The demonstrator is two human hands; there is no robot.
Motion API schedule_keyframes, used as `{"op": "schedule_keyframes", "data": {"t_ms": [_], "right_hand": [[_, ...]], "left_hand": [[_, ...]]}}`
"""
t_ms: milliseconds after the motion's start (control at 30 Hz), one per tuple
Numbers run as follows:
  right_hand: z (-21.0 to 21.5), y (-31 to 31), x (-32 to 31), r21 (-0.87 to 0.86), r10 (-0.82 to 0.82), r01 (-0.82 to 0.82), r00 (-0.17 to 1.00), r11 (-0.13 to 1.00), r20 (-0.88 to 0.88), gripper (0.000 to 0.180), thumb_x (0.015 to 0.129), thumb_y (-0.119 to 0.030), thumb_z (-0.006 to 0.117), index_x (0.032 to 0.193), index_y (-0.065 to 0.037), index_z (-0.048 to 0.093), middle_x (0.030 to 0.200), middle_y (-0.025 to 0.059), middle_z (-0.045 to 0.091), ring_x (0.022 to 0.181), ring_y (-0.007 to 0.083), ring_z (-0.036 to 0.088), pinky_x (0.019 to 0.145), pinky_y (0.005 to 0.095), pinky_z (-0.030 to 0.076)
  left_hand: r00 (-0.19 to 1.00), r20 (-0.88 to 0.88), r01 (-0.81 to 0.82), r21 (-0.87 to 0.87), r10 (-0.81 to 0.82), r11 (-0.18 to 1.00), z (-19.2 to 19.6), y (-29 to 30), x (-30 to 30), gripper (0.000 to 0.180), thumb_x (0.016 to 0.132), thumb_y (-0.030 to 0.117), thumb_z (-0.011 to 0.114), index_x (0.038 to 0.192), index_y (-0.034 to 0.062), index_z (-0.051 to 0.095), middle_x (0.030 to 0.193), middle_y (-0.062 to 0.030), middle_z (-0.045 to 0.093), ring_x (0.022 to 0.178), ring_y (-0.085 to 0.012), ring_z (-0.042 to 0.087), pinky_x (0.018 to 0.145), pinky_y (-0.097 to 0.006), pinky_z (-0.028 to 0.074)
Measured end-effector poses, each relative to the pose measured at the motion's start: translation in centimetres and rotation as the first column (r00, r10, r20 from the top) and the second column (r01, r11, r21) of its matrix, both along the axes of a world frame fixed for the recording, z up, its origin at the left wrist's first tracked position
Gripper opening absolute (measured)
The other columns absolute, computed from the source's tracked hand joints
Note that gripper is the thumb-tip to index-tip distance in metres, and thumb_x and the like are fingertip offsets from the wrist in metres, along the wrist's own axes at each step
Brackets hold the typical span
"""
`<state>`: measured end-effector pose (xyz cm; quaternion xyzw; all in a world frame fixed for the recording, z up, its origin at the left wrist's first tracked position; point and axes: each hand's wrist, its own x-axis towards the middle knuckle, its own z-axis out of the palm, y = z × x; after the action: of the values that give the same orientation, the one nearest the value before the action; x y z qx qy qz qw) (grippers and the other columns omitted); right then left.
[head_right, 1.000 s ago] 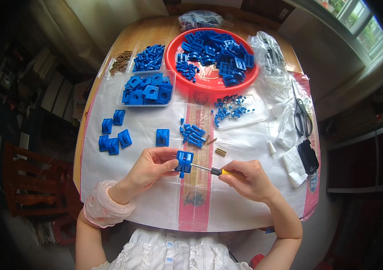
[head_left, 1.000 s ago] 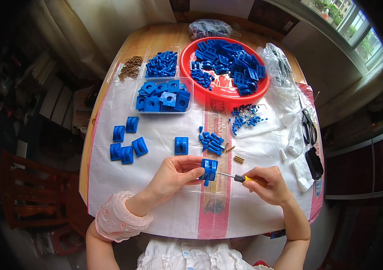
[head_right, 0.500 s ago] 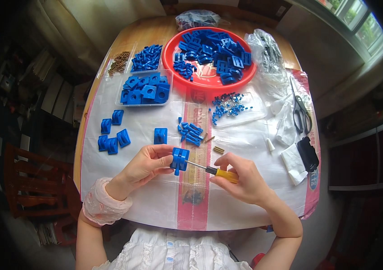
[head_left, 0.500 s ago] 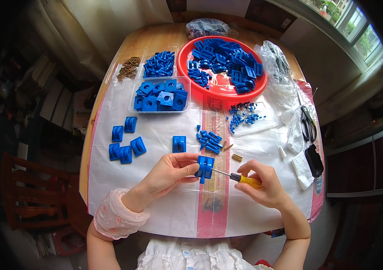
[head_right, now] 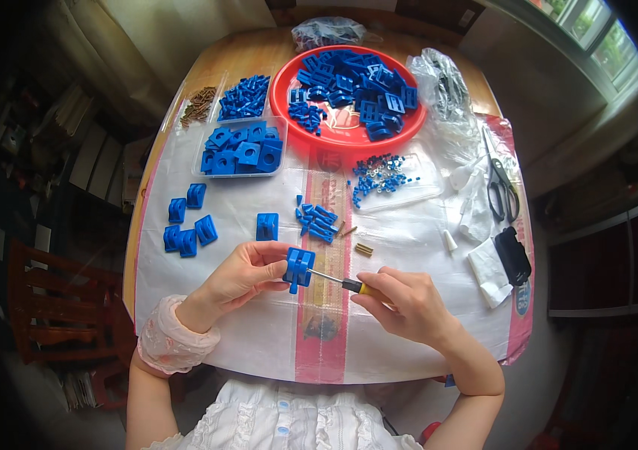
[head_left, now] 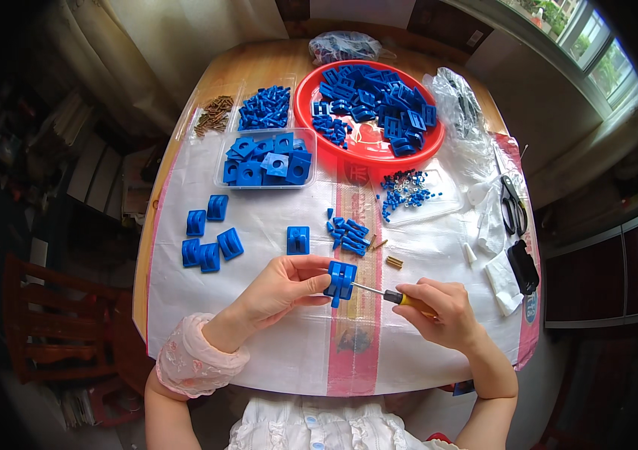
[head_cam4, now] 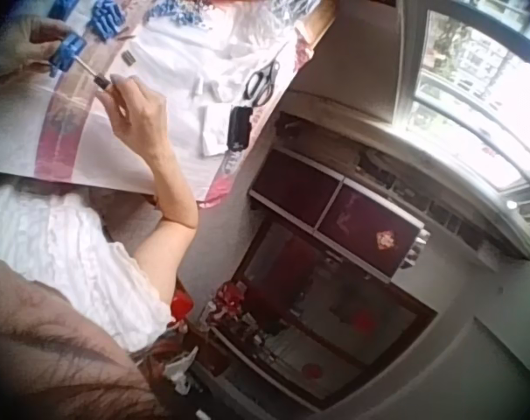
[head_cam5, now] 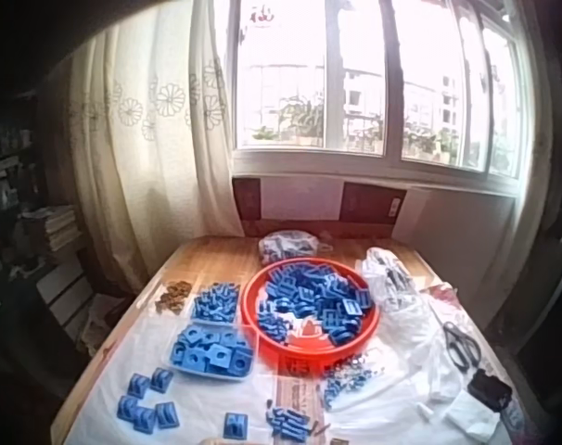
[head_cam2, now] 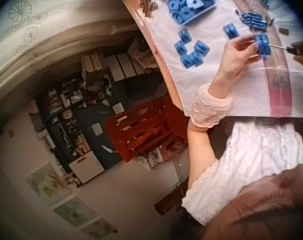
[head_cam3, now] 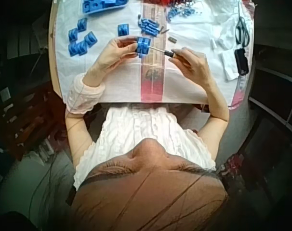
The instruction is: Assembling blue plastic connector housings by inserting small metal pins and using a screwdriver.
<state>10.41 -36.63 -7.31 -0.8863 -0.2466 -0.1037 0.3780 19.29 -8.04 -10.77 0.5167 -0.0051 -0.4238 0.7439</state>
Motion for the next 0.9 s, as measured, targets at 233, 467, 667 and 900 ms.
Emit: {"op": "schedule_keyframes", "data": {"t_ms": [233, 467, 667, 900], "right_hand": [[0.0, -0.7, 0.4, 0.345, 0.083, 0.264, 0.674, 0.901, -0.734, 0.017, 0.096, -0.013, 0.073, 0.098, 0.004, 0.074, 0.064, 0.0074, 0.066, 0.047, 0.0061, 0.050, 0.043, 0.0248, 0.035], [-0.3, -2.0, 1.6, 0.530, 0.479, 0.421, 0.229, 0.736, -0.847, 0.036, 0.106, -0.027, 0.060, 0.105, 0.008, 0.072, 0.064, 0.0085, 0.065, 0.039, 0.0043, 0.039, 0.037, 0.0223, 0.026], [-1.2, -2.2, 1.8, 0.590, 0.601, 0.466, 0.145, 0.659, -0.786, 0.036, 0.106, -0.027, 0.059, 0.106, 0.009, 0.067, 0.064, 0.0107, 0.065, 0.037, 0.0048, 0.037, 0.036, 0.0219, 0.025], [0.1, 0.6, 0.4, 0.429, 0.084, 0.265, 0.764, 0.863, -0.640, 0.019, 0.090, -0.007, 0.078, 0.092, -0.002, 0.060, 0.083, 0.0048, 0.066, 0.053, 0.0071, 0.059, 0.043, 0.0232, 0.044]], "left_hand": [[0.996, 0.085, -0.005, 0.034, 0.002, 0.999, 0.0, -0.1, -0.2, 0.032, 0.095, 0.008, 0.074, 0.126, 0.0020, 0.069, 0.112, -0.0102, 0.076, 0.102, -0.0168, 0.074, 0.088, -0.031, 0.064], [0.994, 0.109, 0.024, -0.002, -0.023, 1.000, -0.3, -0.1, -0.1, 0.033, 0.094, 0.009, 0.075, 0.126, 0.0023, 0.069, 0.112, -0.0091, 0.076, 0.101, -0.0160, 0.074, 0.086, -0.031, 0.064], [0.995, 0.098, 0.009, 0.020, -0.011, 1.000, -0.2, -0.1, 0.0, 0.033, 0.094, 0.007, 0.075, 0.126, 0.0010, 0.069, 0.111, -0.0106, 0.076, 0.100, -0.0168, 0.074, 0.086, -0.031, 0.064], [0.999, 0.035, -0.015, 0.003, 0.015, 1.000, -0.1, -0.1, 0.0, 0.031, 0.096, 0.011, 0.074, 0.125, 0.0007, 0.069, 0.110, -0.0094, 0.076, 0.100, -0.0156, 0.074, 0.085, -0.029, 0.063]]}}
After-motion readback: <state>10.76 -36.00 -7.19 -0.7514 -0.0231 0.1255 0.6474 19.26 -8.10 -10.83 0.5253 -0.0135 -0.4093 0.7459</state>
